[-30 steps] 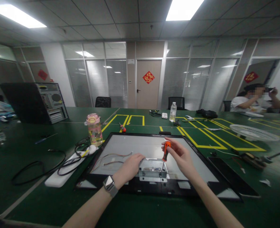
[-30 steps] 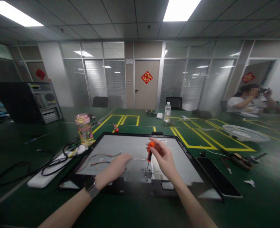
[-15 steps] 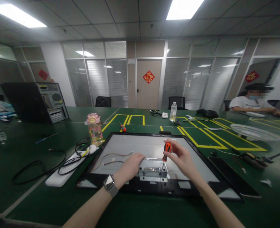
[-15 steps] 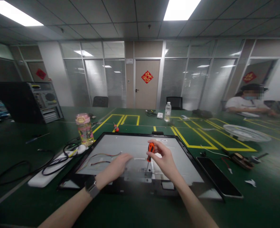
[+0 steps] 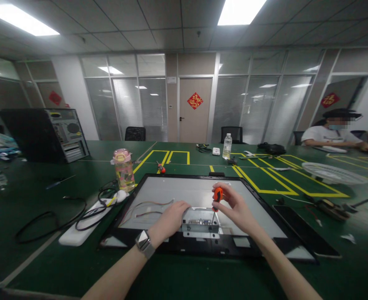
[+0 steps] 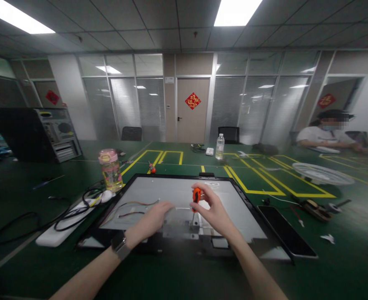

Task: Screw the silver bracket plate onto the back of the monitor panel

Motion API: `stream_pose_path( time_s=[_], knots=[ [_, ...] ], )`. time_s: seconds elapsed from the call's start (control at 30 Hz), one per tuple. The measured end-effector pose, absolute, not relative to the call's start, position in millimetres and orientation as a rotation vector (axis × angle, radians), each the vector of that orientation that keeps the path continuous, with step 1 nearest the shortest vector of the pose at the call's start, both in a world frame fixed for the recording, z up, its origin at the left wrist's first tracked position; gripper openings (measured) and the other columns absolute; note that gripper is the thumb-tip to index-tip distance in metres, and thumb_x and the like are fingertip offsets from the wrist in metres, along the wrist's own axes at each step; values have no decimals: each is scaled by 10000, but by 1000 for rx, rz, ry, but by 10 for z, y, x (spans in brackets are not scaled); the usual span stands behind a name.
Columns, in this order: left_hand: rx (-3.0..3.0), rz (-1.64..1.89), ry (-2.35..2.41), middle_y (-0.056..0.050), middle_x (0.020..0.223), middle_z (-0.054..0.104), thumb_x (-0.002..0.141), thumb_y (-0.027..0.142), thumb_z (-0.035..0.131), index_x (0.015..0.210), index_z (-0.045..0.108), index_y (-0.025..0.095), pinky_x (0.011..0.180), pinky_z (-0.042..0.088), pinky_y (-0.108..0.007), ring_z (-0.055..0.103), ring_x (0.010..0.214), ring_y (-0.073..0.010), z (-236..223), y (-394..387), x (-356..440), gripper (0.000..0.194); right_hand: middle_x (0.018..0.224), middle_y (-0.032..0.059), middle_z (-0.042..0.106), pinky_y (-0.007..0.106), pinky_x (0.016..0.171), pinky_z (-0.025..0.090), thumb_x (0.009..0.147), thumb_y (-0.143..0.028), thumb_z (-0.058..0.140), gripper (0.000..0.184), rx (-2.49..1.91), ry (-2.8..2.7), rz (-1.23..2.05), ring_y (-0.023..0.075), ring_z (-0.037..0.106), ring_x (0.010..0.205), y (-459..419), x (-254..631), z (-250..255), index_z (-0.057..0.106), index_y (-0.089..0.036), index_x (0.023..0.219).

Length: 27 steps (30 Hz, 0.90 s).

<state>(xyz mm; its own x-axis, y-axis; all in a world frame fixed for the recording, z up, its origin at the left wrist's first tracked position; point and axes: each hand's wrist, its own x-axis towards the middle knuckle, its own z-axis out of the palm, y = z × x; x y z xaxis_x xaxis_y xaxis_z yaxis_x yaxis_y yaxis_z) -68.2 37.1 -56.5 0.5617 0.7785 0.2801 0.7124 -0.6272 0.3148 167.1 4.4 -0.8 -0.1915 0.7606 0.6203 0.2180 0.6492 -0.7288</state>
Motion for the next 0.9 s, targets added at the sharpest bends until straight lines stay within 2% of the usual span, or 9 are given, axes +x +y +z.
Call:
stream_pose_path(
  time_s=[0.13, 0.27, 0.43, 0.57, 0.67, 0.77, 0.9],
  knots=[
    [2637, 583, 1262, -75, 1178, 587, 749, -79, 332, 1168, 558, 166, 979, 373, -286, 529, 1090, -166, -542, 358, -683, 535, 815, 11, 611, 329, 704, 561, 757, -260, 662, 328, -833, -1693, 547, 164, 614, 688, 104, 1675, -58, 562, -234, 1068],
    [2629, 591, 1265, -70, 1179, 586, 746, -72, 332, 1164, 559, 173, 975, 376, -287, 528, 1091, -166, -557, 364, -692, 536, 992, 63, 642, 355, 741, 573, 785, -258, 625, 380, -799, -1684, 694, 189, 666, 789, 122, 1676, -66, 514, -239, 1148],
    [2633, 604, 1263, -70, 1168, 591, 752, -68, 335, 1161, 561, 173, 975, 376, -296, 535, 1079, -170, -589, 380, -693, 526, 1145, 96, 594, 393, 802, 570, 826, -273, 569, 378, -760, -1710, 775, 211, 676, 899, 107, 1677, -63, 464, -257, 1190],
    [2641, 600, 1269, -77, 1168, 590, 753, -71, 339, 1160, 564, 166, 968, 383, -296, 537, 1074, -174, -600, 398, -685, 522, 1066, 76, 606, 385, 767, 569, 774, -235, 620, 437, -805, -1783, 574, 223, 649, 903, 124, 1678, -95, 471, -262, 1184],
    [2641, 585, 1268, -78, 1164, 592, 756, -67, 342, 1160, 564, 163, 965, 385, -292, 536, 1076, -173, -597, 404, -682, 515, 992, 53, 602, 374, 733, 565, 725, -204, 661, 480, -878, -1794, 431, 198, 629, 785, 145, 1681, -119, 497, -258, 1172],
    [2637, 581, 1262, -70, 1160, 592, 752, -65, 346, 1163, 560, 170, 961, 386, -286, 532, 1080, -169, -594, 399, -688, 519, 892, 20, 591, 372, 724, 572, 741, -181, 632, 502, -873, -1795, 490, 172, 617, 708, 144, 1675, -126, 469, -265, 1208],
    [2637, 600, 1249, -73, 1160, 590, 740, -65, 346, 1180, 549, 168, 960, 384, -291, 535, 1068, -172, -611, 400, -697, 537, 935, 19, 575, 370, 750, 582, 779, -182, 576, 548, -800, -1822, 638, 174, 631, 798, 108, 1655, -106, 392, -297, 1283]
  ],
)
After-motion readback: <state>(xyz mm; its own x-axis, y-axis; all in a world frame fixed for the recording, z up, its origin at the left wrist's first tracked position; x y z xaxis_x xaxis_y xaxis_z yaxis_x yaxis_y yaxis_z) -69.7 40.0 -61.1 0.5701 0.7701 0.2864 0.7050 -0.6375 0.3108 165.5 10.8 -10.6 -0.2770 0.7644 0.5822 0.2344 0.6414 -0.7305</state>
